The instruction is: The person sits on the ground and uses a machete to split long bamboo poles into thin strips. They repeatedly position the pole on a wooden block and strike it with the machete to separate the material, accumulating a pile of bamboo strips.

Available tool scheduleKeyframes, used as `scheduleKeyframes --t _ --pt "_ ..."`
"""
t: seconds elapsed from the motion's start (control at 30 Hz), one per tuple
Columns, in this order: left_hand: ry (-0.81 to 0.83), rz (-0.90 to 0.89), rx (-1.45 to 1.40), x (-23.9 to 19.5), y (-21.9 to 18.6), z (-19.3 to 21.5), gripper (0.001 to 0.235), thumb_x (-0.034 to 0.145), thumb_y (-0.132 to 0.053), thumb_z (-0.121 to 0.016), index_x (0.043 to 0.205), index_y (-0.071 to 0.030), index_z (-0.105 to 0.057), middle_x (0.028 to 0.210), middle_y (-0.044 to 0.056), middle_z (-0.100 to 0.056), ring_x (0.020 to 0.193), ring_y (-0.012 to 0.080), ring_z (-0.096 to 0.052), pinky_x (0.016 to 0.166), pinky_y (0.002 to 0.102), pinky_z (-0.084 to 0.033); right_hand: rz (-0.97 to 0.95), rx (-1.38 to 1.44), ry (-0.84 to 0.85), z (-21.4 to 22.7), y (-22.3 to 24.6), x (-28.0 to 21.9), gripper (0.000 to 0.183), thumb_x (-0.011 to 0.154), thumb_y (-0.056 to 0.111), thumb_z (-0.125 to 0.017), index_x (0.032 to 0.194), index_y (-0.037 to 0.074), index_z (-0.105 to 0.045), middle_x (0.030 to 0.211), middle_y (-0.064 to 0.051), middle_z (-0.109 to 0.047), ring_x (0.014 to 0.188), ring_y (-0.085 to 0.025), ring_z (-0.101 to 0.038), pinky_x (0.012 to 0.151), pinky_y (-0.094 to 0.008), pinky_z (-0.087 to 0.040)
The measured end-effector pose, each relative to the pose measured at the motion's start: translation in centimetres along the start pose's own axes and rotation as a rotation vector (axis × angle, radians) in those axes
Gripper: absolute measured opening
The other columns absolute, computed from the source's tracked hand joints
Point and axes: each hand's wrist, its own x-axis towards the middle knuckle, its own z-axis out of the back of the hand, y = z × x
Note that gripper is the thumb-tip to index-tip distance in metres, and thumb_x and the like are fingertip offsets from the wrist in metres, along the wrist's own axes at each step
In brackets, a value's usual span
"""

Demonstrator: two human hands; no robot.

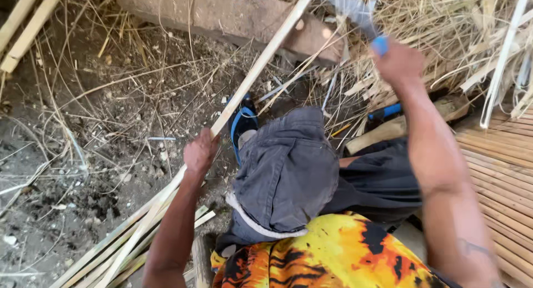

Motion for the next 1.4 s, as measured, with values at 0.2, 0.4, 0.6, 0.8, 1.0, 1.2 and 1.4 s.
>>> scheduleKeyframes --t 0.2,0.4,0.6,0.8,1.0,1.2,1.4 --pt "-0.042 -0.163 -0.148 1.7 -1.7 2.3 0.036 0.103 -0.031 -0.053 0.132 -0.011 -0.048 0.099 0.024 -0.072 0.070 0.0385 -0.073 0.059 0.051 -0.060 -0.278 0.384 -0.033 -3.5 0.1 -0.8 0.053 0.113 0.048 -0.038 0.110 0.000 -0.061 0.091 -0.025 -0.069 0.088 -0.044 -0.070 0.078 -0.055 -0.054" --pt "0.228 0.012 -0.092 6.8 -5.9 2.3 0.035 0.116 -0.040 -0.036 0.123 -0.008 -0.049 0.097 0.028 -0.070 0.079 0.0410 -0.072 0.066 0.054 -0.061 0.077 0.158 0.488 -6.9 16.2 -8.6 0.059 0.101 0.060 -0.045 0.122 0.005 -0.049 0.091 -0.023 -0.074 0.084 -0.040 -0.072 0.076 -0.055 -0.056" --pt "0.150 -0.048 -0.119 4.0 -2.7 1.1 0.033 0.111 -0.038 -0.034 0.117 -0.008 -0.047 0.086 0.026 -0.069 0.065 0.0423 -0.070 0.056 0.057 -0.057 0.414 -0.012 0.297 -5.4 12.4 -3.5 0.061 0.103 0.059 -0.048 0.120 0.000 -0.053 0.109 -0.027 -0.067 0.092 -0.043 -0.070 0.073 -0.055 -0.055" --pt "0.237 0.010 -0.086 4.8 -3.1 3.7 0.039 0.114 -0.042 -0.033 0.117 -0.007 -0.048 0.076 0.023 -0.069 0.062 0.0397 -0.068 0.059 0.056 -0.058 -0.016 0.022 0.032 1.9 6.7 4.1 0.052 0.118 0.051 -0.043 0.113 0.003 -0.062 0.080 -0.015 -0.064 0.075 -0.031 -0.064 0.068 -0.048 -0.050" --pt "0.184 -0.068 -0.361 6.5 -1.5 3.4 0.042 0.110 -0.043 -0.036 0.112 -0.016 -0.068 0.083 0.020 -0.072 0.077 0.0376 -0.073 0.073 0.056 -0.058 0.255 -0.059 0.375 -8.8 20.5 -7.4 0.072 0.095 0.057 -0.056 0.139 0.001 -0.046 0.095 -0.021 -0.072 0.082 -0.040 -0.072 0.071 -0.055 -0.056" --pt "0.000 -0.146 -0.315 6.9 -1.0 2.2 0.039 0.109 -0.041 -0.041 0.116 -0.008 -0.061 0.087 0.028 -0.070 0.081 0.0503 -0.067 0.071 0.063 -0.051 0.270 -0.018 0.314 -9.6 14.0 -4.9 0.061 0.099 0.060 -0.059 0.122 0.004 -0.058 0.092 -0.023 -0.073 0.082 -0.040 -0.072 0.072 -0.053 -0.056" --pt "0.081 -0.073 -0.232 6.5 -2.0 3.5 0.039 0.110 -0.045 -0.040 0.116 -0.010 -0.056 0.079 0.028 -0.068 0.072 0.0526 -0.067 0.066 0.065 -0.050 -0.030 0.045 -0.095 2.3 5.0 4.3 0.050 0.119 0.049 -0.051 0.107 0.002 -0.063 0.083 -0.018 -0.065 0.077 -0.036 -0.064 0.072 -0.055 -0.051"
